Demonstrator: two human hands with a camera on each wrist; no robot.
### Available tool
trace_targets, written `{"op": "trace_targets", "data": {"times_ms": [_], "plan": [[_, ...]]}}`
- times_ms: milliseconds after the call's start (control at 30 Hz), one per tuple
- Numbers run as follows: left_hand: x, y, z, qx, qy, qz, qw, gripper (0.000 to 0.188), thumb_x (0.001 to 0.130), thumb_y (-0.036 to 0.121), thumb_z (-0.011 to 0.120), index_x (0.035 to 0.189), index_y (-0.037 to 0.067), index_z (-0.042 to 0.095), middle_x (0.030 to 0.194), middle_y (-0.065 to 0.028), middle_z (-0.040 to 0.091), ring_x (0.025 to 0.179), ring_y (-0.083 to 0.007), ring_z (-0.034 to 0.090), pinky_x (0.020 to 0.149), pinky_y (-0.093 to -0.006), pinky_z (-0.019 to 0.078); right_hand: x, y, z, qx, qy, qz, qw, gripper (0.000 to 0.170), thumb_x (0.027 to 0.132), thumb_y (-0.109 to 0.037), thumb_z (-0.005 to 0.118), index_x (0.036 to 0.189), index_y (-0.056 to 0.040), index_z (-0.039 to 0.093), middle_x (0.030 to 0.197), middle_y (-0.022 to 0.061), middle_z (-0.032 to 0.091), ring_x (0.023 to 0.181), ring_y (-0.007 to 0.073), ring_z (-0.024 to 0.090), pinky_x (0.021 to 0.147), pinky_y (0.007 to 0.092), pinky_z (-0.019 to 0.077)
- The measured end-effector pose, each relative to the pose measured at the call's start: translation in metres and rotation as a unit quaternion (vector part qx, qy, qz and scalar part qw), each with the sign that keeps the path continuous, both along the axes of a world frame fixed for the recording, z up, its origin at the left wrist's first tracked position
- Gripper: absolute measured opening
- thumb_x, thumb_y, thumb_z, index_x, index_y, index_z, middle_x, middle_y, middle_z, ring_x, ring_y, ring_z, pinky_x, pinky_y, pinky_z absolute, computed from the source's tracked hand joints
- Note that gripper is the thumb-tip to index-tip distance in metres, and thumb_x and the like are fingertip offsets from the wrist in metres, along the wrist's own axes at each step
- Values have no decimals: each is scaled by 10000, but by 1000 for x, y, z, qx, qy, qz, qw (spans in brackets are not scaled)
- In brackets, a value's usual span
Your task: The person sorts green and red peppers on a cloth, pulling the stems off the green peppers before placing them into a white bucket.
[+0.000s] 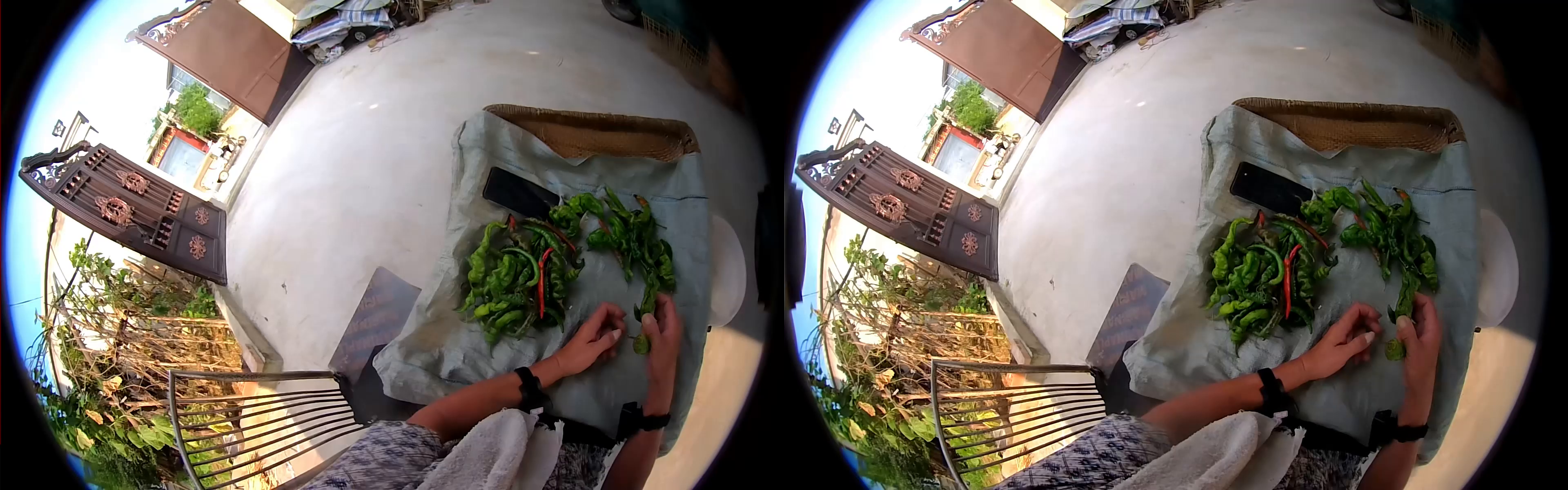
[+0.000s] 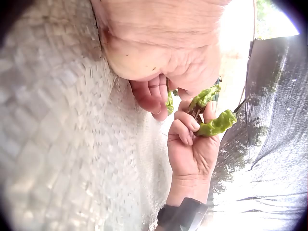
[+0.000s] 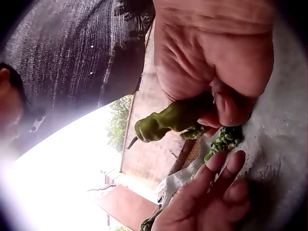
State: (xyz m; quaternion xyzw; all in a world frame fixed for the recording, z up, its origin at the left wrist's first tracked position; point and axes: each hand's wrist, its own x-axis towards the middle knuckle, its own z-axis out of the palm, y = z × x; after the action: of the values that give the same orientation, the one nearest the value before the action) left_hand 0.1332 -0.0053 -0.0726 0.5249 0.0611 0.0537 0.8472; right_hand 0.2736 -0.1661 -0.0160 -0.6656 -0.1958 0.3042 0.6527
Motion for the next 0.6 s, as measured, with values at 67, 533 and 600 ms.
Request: {"op": "trace_targets", "data": {"times_ms": [67,533,600], "plan": [[0,-1,-1,11,-1,8,1000,324,1120,159,532,1426,110,438,1244,-10,572,826,-84,622,694,-241,513,-11,5,-10,46,-9,-22,999,436,990,-185,683,1360,9,560,1212,46,642,1115,143,600,984,306,467],[4,-6,-5,21,11,20,1000,213,1135,200,557,1310,96,494,939,13,611,744,-50,595,624,-227,479,-28,12,-30,69,-7,3,998,382,986,-116,661,1335,-14,543,1181,40,635,1042,121,602,893,277,491],[3,-7,-3,36,22,27,999,185,1138,195,548,1289,96,505,922,12,618,731,-49,590,617,-226,479,-29,12,-29,64,-8,3,998,376,992,-135,665,1328,-16,545,1155,28,628,971,97,584,824,257,483]]}}
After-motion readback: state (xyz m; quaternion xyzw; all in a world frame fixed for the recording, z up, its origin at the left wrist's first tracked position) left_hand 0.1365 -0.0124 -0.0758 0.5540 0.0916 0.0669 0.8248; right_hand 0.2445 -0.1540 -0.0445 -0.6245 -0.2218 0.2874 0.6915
